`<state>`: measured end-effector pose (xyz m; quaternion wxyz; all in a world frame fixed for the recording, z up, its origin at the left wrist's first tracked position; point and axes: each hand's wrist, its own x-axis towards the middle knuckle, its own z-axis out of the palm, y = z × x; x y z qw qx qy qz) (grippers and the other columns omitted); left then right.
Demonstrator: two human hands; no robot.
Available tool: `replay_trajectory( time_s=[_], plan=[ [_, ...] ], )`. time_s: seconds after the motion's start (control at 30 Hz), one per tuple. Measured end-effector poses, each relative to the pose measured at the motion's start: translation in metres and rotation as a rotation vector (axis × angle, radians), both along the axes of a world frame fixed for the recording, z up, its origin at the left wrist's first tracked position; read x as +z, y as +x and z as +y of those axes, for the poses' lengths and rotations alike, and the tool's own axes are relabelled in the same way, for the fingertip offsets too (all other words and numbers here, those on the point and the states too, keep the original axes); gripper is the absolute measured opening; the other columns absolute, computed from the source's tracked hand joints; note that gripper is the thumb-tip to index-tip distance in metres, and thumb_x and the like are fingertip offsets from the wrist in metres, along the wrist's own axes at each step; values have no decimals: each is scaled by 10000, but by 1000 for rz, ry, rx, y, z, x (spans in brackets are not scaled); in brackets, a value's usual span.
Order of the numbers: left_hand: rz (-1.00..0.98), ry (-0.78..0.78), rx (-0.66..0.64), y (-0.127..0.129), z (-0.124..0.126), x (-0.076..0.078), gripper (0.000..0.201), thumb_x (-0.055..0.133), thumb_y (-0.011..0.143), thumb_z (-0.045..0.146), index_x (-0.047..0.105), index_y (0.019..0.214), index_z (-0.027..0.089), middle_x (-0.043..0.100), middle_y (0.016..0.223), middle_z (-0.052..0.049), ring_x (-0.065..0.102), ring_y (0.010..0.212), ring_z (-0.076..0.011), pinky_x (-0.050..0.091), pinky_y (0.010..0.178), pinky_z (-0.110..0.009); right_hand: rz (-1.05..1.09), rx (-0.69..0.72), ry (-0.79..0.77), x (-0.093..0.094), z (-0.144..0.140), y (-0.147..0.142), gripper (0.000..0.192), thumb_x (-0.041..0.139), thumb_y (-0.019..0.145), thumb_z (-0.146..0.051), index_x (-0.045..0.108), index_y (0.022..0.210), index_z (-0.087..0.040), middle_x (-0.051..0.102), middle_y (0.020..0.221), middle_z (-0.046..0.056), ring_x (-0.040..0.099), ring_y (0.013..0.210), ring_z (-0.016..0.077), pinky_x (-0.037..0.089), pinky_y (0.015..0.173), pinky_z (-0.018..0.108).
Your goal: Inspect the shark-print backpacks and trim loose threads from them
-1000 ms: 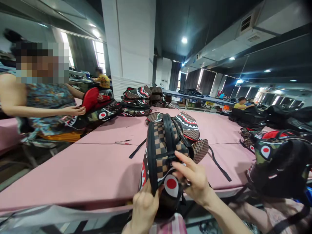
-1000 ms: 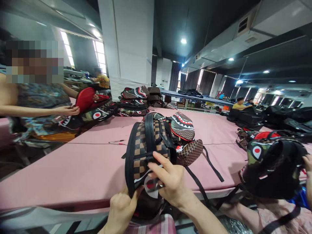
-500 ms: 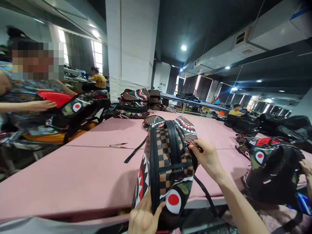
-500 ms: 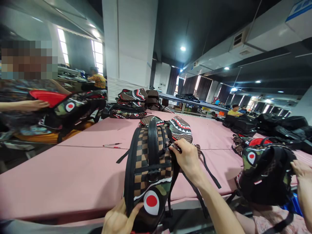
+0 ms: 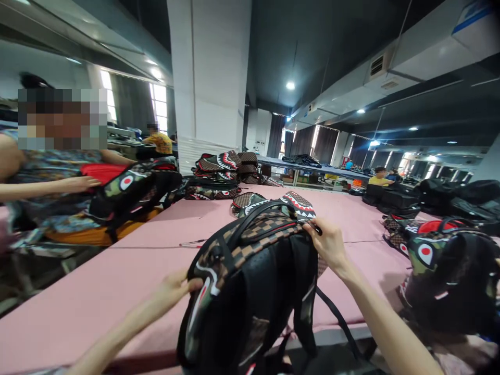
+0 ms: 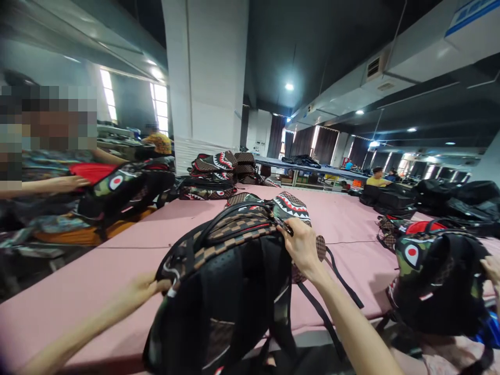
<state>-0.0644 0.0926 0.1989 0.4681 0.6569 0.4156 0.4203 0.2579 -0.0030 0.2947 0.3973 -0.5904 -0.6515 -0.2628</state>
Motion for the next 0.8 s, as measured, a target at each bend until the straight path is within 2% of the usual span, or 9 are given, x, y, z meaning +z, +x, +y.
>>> replay_trajectory(
  time_s=[0.07,0.17,0.2,0.23,0.3,0.43,0.6,0.7,0.8],
  plan=[
    [130,200,77,-7,-1,31,172,622,644,328,687,749,208,713,833,-6,622,875,-252,484,817,-352,28,79,18,-4,-9,-8,179,511,861,-297,588,745,-184,616,695,25,558,632,144,370,570,242],
    [165,668,399,12,-40,71,283,470,811,334,614,1039,246,659,1074,-27,580,1009,-242,443,892,-347,71,150,32,-6,-15,-18,164,504,860,-272,570,737,-186,613,719,31,563,650,145,392,587,244],
    [217,903,404,25,-56,81,290,455,834,289,583,1094,266,649,1089,-17,569,1020,-227,427,903,-332,92,169,29,-5,-15,-21,163,505,859,-271,562,732,-187,606,713,28,562,647,144,395,583,242],
    [305,1183,277,41,-70,89,300,502,818,284,579,1108,275,656,1072,-16,567,1017,-228,416,909,-342,115,187,27,-5,-16,-22,164,507,858,-272,553,724,-188,598,701,24,559,640,141,396,576,238],
    [525,1437,234,74,-89,98,350,541,812,302,569,1154,228,656,1066,-50,564,978,-254,429,830,-372,137,219,21,-4,-16,-22,165,509,856,-273,544,717,-191,589,687,16,555,630,136,398,570,232],
    [788,1531,374,117,-92,93,394,574,804,313,591,1126,86,645,1045,-136,561,907,-295,407,727,-397,52,156,-5,-2,-22,-14,189,506,854,-270,526,681,-197,588,672,15,552,606,136,377,548,233],
    [690,1734,355,117,-93,71,351,533,833,299,616,1070,53,661,964,-141,565,883,-268,370,819,-400,-72,-112,-112,1,-18,-19,93,547,788,-211,518,699,-208,618,676,22,558,571,154,303,499,247],
    [687,1727,362,112,-95,68,356,526,832,320,622,1038,46,657,964,-155,567,901,-275,384,825,-390,-34,-82,-189,9,-8,-28,176,541,735,-119,543,885,-211,639,712,18,575,591,166,312,518,243],
    [721,1639,370,111,-94,72,357,487,849,339,625,1010,51,656,939,-155,582,867,-264,421,786,-374,78,88,-293,19,1,-27,309,558,746,-153,543,1048,-218,643,727,4,584,623,167,354,560,240]
  ],
)
